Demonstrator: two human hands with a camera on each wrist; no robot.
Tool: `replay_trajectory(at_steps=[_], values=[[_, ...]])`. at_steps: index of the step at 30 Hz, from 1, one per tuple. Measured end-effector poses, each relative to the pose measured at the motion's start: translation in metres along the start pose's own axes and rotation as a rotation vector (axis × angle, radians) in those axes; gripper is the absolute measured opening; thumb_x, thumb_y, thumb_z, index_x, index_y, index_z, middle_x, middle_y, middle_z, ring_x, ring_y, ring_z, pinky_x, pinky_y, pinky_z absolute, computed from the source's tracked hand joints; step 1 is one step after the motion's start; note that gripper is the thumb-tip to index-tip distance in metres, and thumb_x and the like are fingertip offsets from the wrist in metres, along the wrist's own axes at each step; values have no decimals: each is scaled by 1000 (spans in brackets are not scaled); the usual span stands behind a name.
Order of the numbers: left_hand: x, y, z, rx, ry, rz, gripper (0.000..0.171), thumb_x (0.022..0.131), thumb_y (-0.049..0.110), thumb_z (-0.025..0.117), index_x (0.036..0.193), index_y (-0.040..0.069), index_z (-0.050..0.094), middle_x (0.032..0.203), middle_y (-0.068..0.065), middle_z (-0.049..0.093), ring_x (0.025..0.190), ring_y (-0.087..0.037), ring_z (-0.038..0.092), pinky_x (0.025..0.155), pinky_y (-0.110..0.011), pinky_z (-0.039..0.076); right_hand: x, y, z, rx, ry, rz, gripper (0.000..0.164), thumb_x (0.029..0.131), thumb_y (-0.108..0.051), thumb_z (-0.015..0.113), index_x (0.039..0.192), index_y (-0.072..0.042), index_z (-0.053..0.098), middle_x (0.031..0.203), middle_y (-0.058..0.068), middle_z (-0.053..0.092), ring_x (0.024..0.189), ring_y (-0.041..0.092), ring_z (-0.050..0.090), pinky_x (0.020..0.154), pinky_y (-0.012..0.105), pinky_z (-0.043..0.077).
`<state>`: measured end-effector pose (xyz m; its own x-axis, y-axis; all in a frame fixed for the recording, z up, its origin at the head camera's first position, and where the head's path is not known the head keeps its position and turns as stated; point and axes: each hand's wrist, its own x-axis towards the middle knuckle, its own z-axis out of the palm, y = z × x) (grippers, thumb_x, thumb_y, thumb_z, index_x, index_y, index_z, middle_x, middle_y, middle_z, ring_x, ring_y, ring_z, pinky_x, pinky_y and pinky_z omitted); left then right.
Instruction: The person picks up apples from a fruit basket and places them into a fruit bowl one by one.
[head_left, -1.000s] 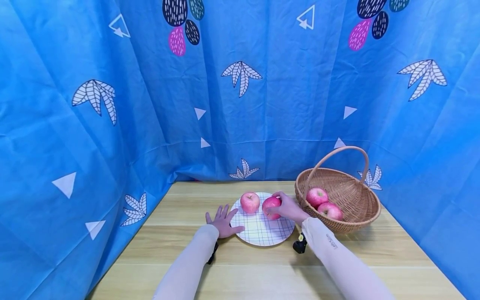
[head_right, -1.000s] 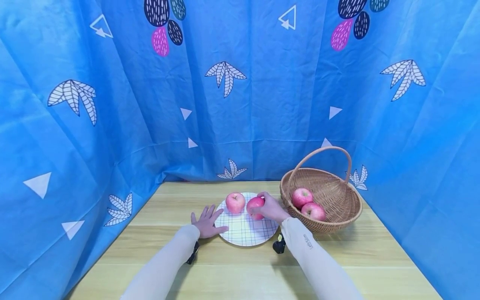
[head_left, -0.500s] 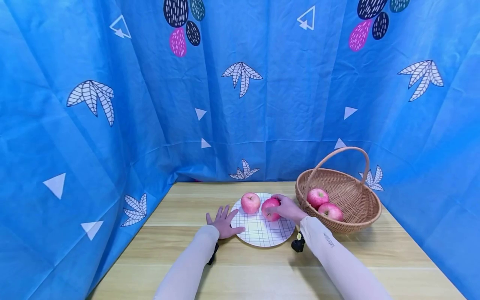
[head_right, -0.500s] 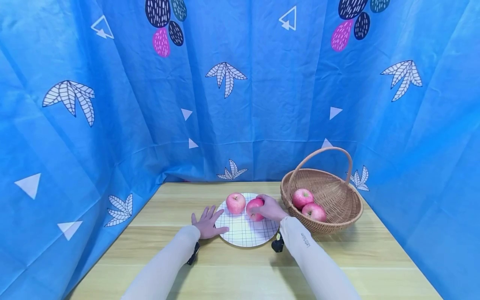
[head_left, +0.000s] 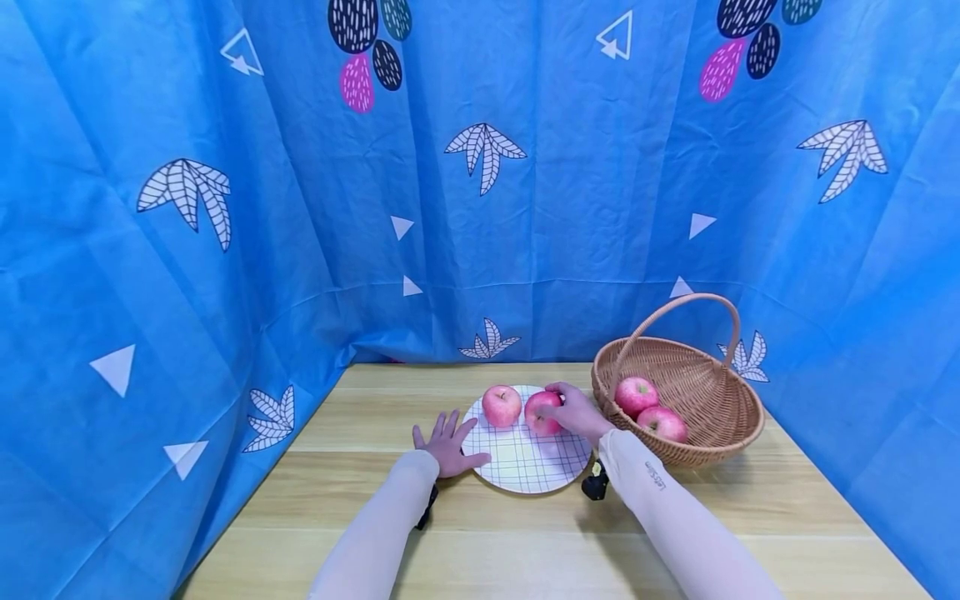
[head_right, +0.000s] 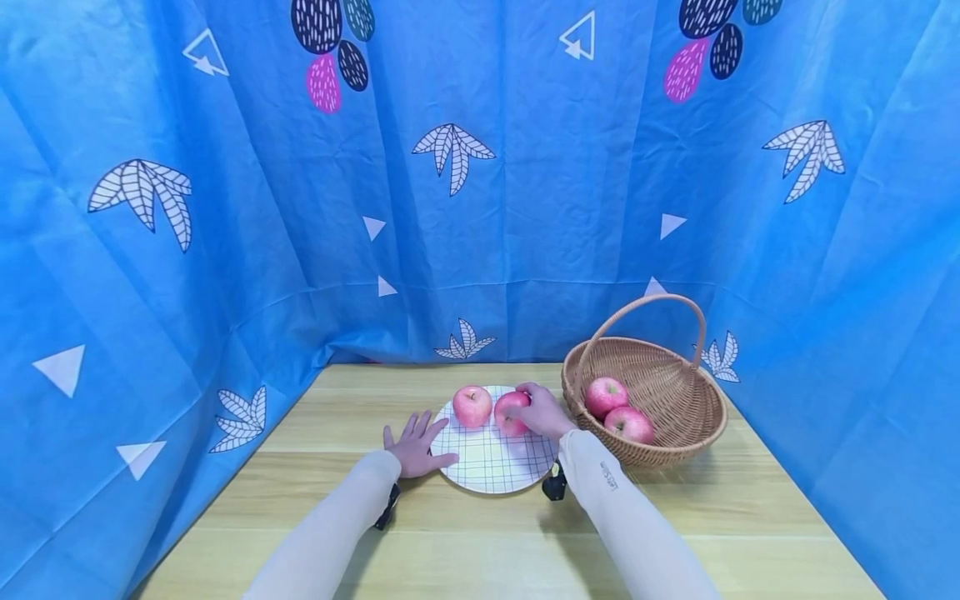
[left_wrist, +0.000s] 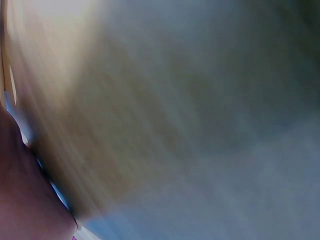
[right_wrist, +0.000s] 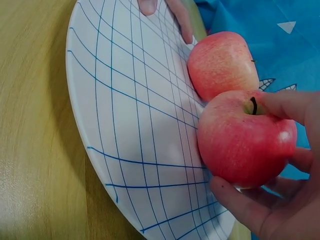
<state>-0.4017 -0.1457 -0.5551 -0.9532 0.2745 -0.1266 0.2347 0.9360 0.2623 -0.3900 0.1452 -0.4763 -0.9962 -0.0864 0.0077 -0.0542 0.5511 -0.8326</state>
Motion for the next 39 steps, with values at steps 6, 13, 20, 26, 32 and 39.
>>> replay_trajectory(at_steps=[6,13,20,26,32,39], values=[[-1,1,-1,-6,-1,5,101,75,94,40,159,40,24,171,-3,8,157,-34,-1,112,-77,-8,5,3,0,-70,78,-50,56,94,-26,70,142,-2,54,138,22,60,128,36,58,106,49,47],[0,2,-1,6,-2,-1,101,75,94,39,159,41,24,171,-3,8,157,-34,0,112,-77,-7,9,9,-2,-46,154,-56,56,96,-25,66,143,2,52,137,25,59,125,37,58,107,51,46],[1,1,0,25,-8,-8,101,75,95,37,159,42,23,171,-3,8,157,-33,0,113,-77,-7,10,10,-3,-14,146,-28,57,99,-26,62,147,1,48,144,25,54,133,38,52,112,51,41],[0,0,0,15,-10,-14,100,75,95,39,159,42,24,171,-3,8,157,-33,-1,112,-77,-7,10,13,0,-47,118,-21,63,100,-32,61,150,0,43,147,26,51,138,40,48,115,52,38],[2,-1,2,18,-5,-7,101,75,96,37,159,42,23,171,-3,8,158,-33,0,112,-77,-8,9,15,4,-113,79,16,71,98,-41,63,152,-2,40,148,27,50,137,42,48,114,55,39],[4,-1,1,31,-10,-6,101,75,96,36,159,43,21,171,-2,7,158,-32,-1,113,-77,-8,8,13,4,-108,80,0,74,97,-41,65,153,-1,38,148,27,49,139,43,46,114,55,38]])
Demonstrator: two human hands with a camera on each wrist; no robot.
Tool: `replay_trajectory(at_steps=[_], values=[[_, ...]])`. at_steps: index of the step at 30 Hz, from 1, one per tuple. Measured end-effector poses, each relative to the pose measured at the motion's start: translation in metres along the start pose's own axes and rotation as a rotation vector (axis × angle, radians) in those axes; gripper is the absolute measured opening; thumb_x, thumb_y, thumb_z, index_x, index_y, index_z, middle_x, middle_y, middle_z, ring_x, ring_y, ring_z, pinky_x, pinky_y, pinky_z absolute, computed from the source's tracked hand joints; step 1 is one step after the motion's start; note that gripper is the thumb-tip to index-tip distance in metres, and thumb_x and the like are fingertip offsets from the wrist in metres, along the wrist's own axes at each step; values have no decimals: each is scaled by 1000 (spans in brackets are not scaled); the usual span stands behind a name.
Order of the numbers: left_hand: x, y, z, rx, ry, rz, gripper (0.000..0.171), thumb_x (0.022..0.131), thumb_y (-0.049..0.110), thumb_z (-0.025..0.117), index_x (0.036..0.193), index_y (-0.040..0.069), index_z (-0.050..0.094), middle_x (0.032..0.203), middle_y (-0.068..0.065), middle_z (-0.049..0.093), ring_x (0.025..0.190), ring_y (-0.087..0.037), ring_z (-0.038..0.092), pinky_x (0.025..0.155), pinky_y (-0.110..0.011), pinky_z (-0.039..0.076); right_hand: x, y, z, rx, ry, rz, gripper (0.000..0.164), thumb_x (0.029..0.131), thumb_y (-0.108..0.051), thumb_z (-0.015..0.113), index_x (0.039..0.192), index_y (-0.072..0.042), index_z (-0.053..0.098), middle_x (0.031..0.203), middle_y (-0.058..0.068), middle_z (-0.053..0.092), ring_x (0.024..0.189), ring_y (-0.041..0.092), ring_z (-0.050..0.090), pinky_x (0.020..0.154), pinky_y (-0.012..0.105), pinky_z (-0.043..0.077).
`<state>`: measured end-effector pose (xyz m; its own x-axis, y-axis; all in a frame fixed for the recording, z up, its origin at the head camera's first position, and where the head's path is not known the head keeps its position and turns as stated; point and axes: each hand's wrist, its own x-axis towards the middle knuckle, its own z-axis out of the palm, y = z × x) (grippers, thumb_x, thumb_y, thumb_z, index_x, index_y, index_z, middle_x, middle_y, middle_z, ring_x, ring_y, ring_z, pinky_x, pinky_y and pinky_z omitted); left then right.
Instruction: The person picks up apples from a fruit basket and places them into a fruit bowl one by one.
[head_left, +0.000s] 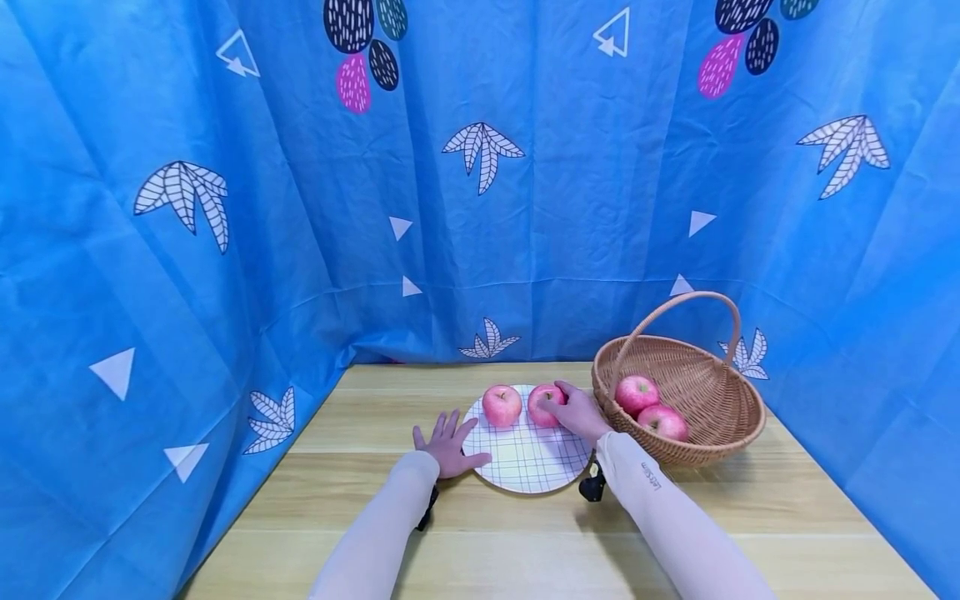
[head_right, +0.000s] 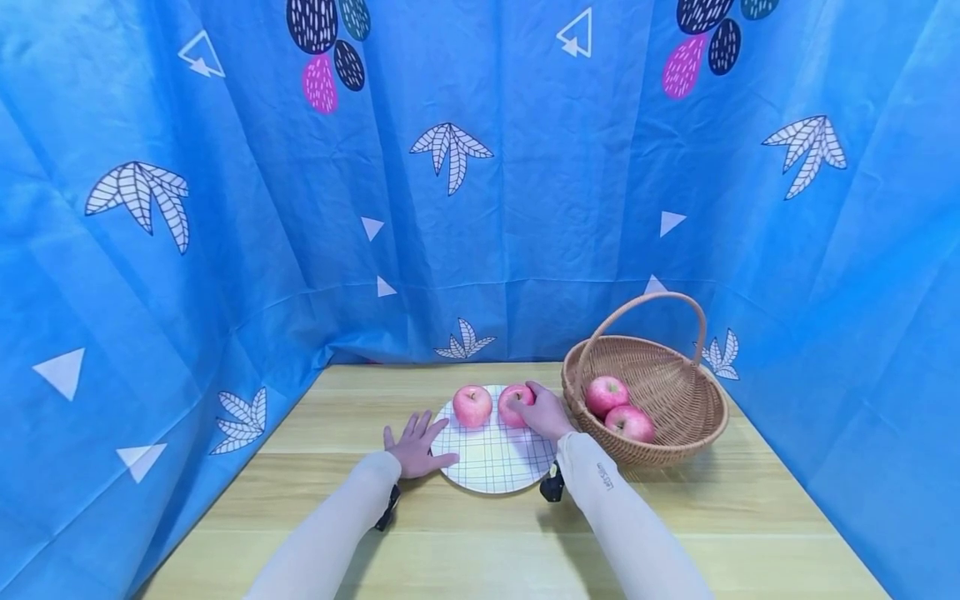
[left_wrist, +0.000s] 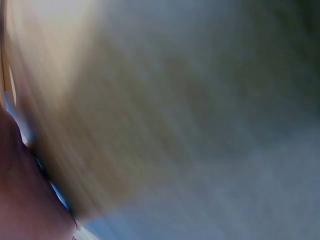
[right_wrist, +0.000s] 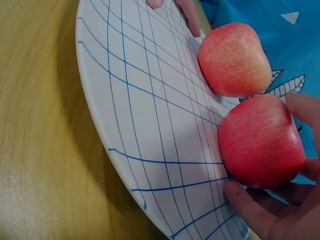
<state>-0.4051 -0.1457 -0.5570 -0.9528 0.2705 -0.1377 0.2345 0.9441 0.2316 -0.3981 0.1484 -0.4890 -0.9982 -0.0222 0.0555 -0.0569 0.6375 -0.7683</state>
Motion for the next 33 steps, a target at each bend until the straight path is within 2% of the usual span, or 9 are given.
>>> replay_trajectory(at_steps=[8,22,33], values=[[1,0,0,10,-2,-3,101,75,96,37,159,43,21,171,-3,7,158,-32,-1,112,-77,-7,1,2,4,28,18,4,82,90,-38,75,153,-1,38,148,28,50,138,43,46,115,54,36],[2,0,2,15,16,-14,101,75,95,38,159,42,24,171,-2,9,157,-33,1,112,-78,-6,2,4,6,6,26,4,83,89,-38,75,153,-1,38,149,26,49,139,42,46,115,53,37],[-1,-2,5,20,14,1,100,76,95,36,159,42,22,171,-3,9,157,-33,1,112,-79,-5,-3,0,7,-10,38,-19,79,89,-36,75,150,2,42,142,30,54,132,44,53,111,54,42]])
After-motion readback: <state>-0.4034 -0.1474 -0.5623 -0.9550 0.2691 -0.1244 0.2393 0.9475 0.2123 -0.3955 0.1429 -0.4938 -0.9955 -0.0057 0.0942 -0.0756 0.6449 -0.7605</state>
